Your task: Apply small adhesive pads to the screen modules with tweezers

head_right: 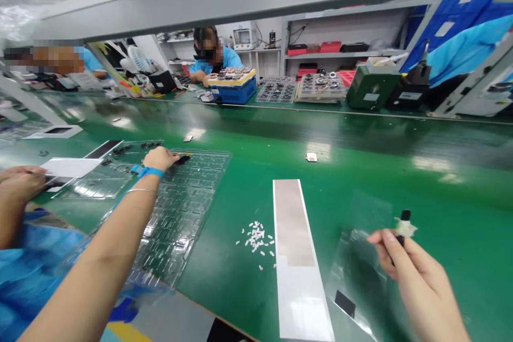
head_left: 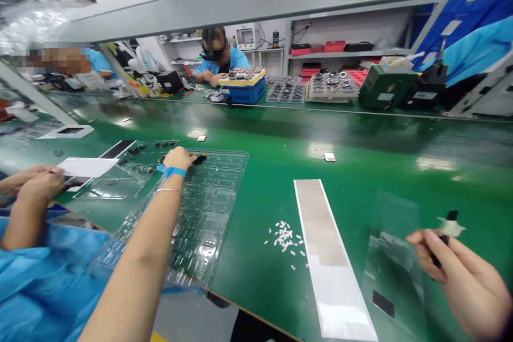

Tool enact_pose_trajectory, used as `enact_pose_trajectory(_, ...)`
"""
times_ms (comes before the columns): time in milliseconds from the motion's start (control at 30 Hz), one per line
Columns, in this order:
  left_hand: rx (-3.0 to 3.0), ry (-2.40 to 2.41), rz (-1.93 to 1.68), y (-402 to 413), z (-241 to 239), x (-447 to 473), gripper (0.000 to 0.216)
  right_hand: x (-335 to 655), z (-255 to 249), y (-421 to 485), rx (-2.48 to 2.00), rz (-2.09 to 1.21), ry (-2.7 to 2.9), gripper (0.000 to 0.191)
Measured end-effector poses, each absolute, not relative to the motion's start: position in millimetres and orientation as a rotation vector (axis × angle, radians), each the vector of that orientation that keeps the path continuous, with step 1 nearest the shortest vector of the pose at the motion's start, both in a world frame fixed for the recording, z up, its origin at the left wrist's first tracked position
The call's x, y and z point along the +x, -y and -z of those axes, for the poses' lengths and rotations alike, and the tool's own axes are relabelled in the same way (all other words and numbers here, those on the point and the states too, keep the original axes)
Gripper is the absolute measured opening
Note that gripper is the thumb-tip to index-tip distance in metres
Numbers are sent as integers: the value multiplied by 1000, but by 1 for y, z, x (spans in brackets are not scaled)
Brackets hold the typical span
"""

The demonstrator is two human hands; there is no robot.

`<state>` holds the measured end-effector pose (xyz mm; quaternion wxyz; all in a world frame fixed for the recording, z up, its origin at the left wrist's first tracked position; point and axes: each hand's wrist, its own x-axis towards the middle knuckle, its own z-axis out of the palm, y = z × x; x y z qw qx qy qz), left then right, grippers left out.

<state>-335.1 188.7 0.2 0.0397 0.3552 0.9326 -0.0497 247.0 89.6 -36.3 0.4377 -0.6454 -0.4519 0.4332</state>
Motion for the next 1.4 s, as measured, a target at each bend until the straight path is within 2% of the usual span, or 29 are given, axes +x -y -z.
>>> enact_pose_trajectory(133,1083,-2864,-8,-183,-13,-326,28,229,20,-89,-1597,-1187,1050,42)
enact_pose_trajectory(267,1171,-2758,-324,-177,-27,-296,26,228,21,-87,-1502,-1186,1036,43)
enact_pose_trajectory(400,1344,-2269,-617,-142,-38,-227,16,220,10,-77,-1437,-1035,1268,33)
enact_pose_trajectory(533,1420,-1701,-654,-67,-45,-129,14,184,-22,-58,-1184,-940,1712,4)
enact_pose_trajectory(567,1381,-1471,-699,-47,-46,-107,16,173,-28,-53,-1111,-930,1785,6)
enact_pose_trajectory(633,1292,-1305,-767,-16,-46,-74,17,152,-35,-45,-972,-873,1881,13)
enact_pose_trajectory(867,1188,-1268,-976,2,-22,-38,14,135,-17,-33,-951,-420,2031,17)
enact_pose_trajectory(1200,1298,-1385,-970,0,-8,-36,9,134,-7,-36,-945,-347,2205,25)
enact_pose_trajectory(1400,1451,-1410,-913,-3,-5,-41,7,127,-6,-38,-973,-316,2264,18)
